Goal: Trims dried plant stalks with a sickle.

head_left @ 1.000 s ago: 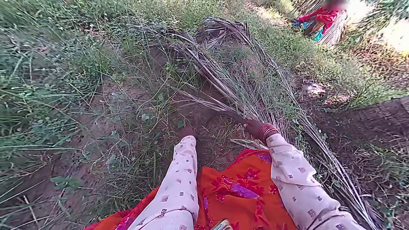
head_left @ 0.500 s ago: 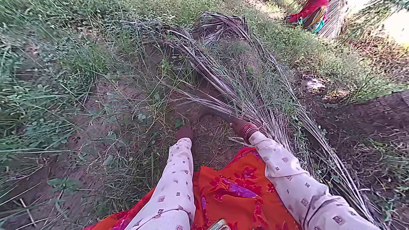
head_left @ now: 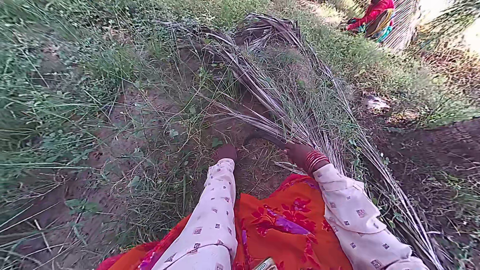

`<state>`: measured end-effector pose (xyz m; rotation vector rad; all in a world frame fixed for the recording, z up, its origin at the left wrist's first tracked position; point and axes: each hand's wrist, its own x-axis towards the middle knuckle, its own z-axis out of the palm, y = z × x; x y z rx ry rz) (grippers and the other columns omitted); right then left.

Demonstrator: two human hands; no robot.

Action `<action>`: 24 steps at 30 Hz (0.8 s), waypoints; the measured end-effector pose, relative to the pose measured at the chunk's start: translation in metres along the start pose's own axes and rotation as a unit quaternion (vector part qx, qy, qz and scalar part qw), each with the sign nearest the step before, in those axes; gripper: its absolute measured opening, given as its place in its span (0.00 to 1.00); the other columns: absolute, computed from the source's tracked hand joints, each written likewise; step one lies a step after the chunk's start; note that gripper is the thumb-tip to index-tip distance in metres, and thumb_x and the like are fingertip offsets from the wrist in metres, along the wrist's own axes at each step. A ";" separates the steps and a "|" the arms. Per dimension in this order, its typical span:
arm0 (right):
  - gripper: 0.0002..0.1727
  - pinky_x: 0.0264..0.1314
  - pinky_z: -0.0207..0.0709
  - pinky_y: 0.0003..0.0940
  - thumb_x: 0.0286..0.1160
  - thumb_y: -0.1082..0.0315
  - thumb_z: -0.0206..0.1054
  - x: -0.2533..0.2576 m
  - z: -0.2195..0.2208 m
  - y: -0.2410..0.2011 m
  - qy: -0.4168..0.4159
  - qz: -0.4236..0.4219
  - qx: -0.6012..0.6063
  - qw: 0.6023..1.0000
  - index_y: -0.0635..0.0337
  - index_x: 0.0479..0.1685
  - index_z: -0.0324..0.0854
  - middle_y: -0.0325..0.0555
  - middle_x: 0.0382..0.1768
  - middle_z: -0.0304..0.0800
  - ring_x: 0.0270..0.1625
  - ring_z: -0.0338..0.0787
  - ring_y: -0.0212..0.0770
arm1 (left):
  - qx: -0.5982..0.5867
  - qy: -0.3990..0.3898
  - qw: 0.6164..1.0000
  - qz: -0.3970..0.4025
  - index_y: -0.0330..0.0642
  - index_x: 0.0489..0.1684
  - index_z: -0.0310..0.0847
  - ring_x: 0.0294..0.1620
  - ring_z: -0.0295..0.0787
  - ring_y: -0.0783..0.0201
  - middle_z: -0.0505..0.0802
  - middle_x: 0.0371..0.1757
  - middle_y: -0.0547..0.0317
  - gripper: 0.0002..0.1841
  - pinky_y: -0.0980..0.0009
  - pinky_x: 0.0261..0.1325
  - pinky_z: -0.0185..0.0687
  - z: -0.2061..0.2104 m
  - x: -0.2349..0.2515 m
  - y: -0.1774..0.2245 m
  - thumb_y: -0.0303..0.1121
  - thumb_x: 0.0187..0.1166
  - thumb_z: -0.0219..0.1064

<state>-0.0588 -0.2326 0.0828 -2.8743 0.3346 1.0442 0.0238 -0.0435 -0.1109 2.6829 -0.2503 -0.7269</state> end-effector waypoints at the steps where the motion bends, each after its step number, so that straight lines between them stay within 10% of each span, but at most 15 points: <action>1: 0.25 0.76 0.68 0.64 0.98 0.58 0.43 -0.006 -0.002 -0.004 -0.001 0.000 -0.021 1.000 0.67 0.80 0.69 0.71 0.66 0.83 0.72 0.82 0.68 | 0.005 -0.004 1.000 0.019 0.41 0.82 0.73 0.88 0.68 0.40 0.76 0.86 0.42 0.23 0.38 0.84 0.64 -0.001 0.000 -0.002 0.41 0.93 0.52; 7: 0.22 0.59 0.76 0.58 0.97 0.60 0.45 -0.037 -0.026 0.023 0.033 -0.025 0.013 0.999 0.69 0.69 0.75 0.62 0.43 0.89 0.47 0.89 0.59 | -0.088 0.036 0.995 -0.012 0.44 0.81 0.75 0.85 0.73 0.41 0.77 0.84 0.41 0.22 0.42 0.84 0.68 -0.005 0.001 -0.035 0.39 0.94 0.51; 13: 0.24 0.69 0.75 0.58 0.97 0.60 0.44 0.026 0.006 0.022 0.047 -0.044 0.094 0.993 0.69 0.75 0.73 0.65 0.52 0.89 0.56 0.90 0.60 | -0.165 0.177 0.951 -0.190 0.46 0.75 0.81 0.79 0.80 0.40 0.86 0.75 0.41 0.20 0.38 0.76 0.75 0.022 0.010 -0.074 0.41 0.92 0.56; 16: 0.24 0.64 0.78 0.60 0.97 0.60 0.45 0.036 0.012 0.015 0.060 -0.041 0.119 0.990 0.65 0.79 0.71 0.65 0.51 0.90 0.52 0.91 0.61 | -0.170 0.202 0.925 -0.274 0.50 0.83 0.75 0.89 0.66 0.40 0.74 0.87 0.44 0.25 0.38 0.82 0.66 0.031 0.022 -0.083 0.37 0.86 0.60; 21: 0.26 0.66 0.80 0.50 0.98 0.63 0.40 0.044 0.019 -0.009 0.046 -0.025 0.220 0.974 0.63 0.88 0.58 0.64 0.61 0.86 0.58 0.91 0.55 | -0.098 0.178 0.938 -0.281 0.50 0.84 0.72 0.92 0.57 0.39 0.68 0.90 0.41 0.41 0.35 0.81 0.64 0.028 0.012 -0.077 0.35 0.63 0.81; 24: 0.26 0.65 0.79 0.50 0.98 0.63 0.39 0.062 0.029 -0.017 0.052 -0.012 0.234 0.971 0.62 0.88 0.56 0.63 0.62 0.86 0.57 0.90 0.55 | -0.079 0.153 0.955 -0.241 0.45 0.86 0.70 0.94 0.52 0.39 0.63 0.93 0.43 0.38 0.36 0.85 0.58 0.019 0.001 -0.064 0.34 0.71 0.75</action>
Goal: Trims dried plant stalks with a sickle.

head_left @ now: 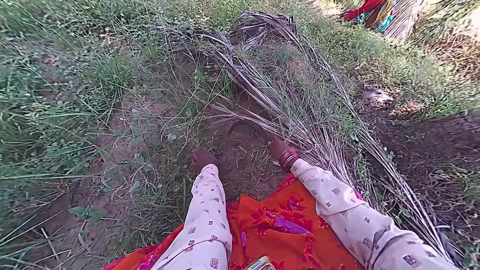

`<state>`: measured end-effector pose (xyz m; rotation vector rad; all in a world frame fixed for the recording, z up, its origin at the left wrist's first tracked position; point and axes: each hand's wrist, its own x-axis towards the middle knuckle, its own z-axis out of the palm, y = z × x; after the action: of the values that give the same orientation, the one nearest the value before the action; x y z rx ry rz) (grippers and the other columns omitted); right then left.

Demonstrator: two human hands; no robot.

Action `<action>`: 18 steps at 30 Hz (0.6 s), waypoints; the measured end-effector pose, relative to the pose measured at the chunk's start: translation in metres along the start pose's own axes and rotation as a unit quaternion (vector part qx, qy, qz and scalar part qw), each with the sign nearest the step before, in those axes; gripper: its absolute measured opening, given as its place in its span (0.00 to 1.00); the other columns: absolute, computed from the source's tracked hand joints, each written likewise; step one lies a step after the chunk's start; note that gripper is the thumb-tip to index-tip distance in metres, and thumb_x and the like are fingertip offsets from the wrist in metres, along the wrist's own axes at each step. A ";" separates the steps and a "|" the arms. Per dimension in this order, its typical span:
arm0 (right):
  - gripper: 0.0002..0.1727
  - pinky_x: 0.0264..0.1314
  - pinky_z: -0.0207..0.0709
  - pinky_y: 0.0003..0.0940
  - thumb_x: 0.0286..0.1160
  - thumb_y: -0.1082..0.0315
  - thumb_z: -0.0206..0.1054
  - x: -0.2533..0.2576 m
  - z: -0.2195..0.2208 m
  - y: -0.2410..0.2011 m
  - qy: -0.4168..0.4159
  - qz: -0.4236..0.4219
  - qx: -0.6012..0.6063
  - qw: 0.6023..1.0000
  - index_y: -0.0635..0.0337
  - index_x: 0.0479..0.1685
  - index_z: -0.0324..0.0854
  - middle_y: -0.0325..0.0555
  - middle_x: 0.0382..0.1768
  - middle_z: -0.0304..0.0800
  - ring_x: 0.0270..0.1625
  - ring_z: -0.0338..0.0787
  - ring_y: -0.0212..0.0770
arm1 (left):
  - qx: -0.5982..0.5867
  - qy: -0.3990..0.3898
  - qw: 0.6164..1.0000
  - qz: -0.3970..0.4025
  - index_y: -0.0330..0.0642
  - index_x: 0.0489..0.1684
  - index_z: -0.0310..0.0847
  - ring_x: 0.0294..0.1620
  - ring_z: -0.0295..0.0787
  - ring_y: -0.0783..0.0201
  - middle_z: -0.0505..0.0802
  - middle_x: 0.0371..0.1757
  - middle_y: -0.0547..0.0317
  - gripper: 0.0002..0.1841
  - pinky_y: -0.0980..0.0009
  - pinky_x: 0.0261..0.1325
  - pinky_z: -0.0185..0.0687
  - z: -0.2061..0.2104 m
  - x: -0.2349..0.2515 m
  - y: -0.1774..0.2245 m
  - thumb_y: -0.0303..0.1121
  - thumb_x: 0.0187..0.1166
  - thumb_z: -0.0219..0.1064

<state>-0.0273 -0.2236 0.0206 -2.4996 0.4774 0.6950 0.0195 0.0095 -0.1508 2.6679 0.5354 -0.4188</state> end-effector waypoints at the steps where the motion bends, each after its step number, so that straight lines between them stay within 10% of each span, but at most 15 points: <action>1: 0.26 0.67 0.78 0.51 0.98 0.63 0.39 0.006 0.005 -0.001 0.004 0.005 -0.009 1.000 0.62 0.88 0.56 0.63 0.63 0.86 0.59 0.90 0.56 | 0.004 -0.001 1.000 0.017 0.44 0.86 0.70 0.95 0.51 0.39 0.63 0.93 0.43 0.36 0.35 0.85 0.57 0.000 -0.001 0.002 0.32 0.72 0.73; 9: 0.27 0.65 0.81 0.46 0.97 0.64 0.38 0.038 0.051 -0.012 -0.020 0.017 0.059 0.998 0.61 0.92 0.47 0.63 0.65 0.84 0.58 0.91 0.51 | 0.101 -0.088 0.965 0.226 0.34 0.89 0.63 0.96 0.44 0.34 0.58 0.96 0.41 0.32 0.28 0.89 0.38 -0.009 -0.017 0.017 0.19 0.81 0.62; 18: 0.23 0.40 0.80 0.32 0.98 0.65 0.36 0.038 0.055 -0.018 -0.055 0.047 0.187 0.980 0.58 0.86 0.54 0.49 0.45 0.83 0.33 0.84 0.35 | 0.032 -0.083 0.968 0.235 0.46 0.93 0.60 0.92 0.59 0.37 0.56 0.98 0.55 0.28 0.35 0.85 0.57 -0.002 -0.003 0.030 0.28 0.92 0.50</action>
<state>-0.0090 -0.1860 -0.0352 -2.0880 0.6244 0.7031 0.0298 -0.0160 -0.1385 2.6701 -0.1671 -0.5119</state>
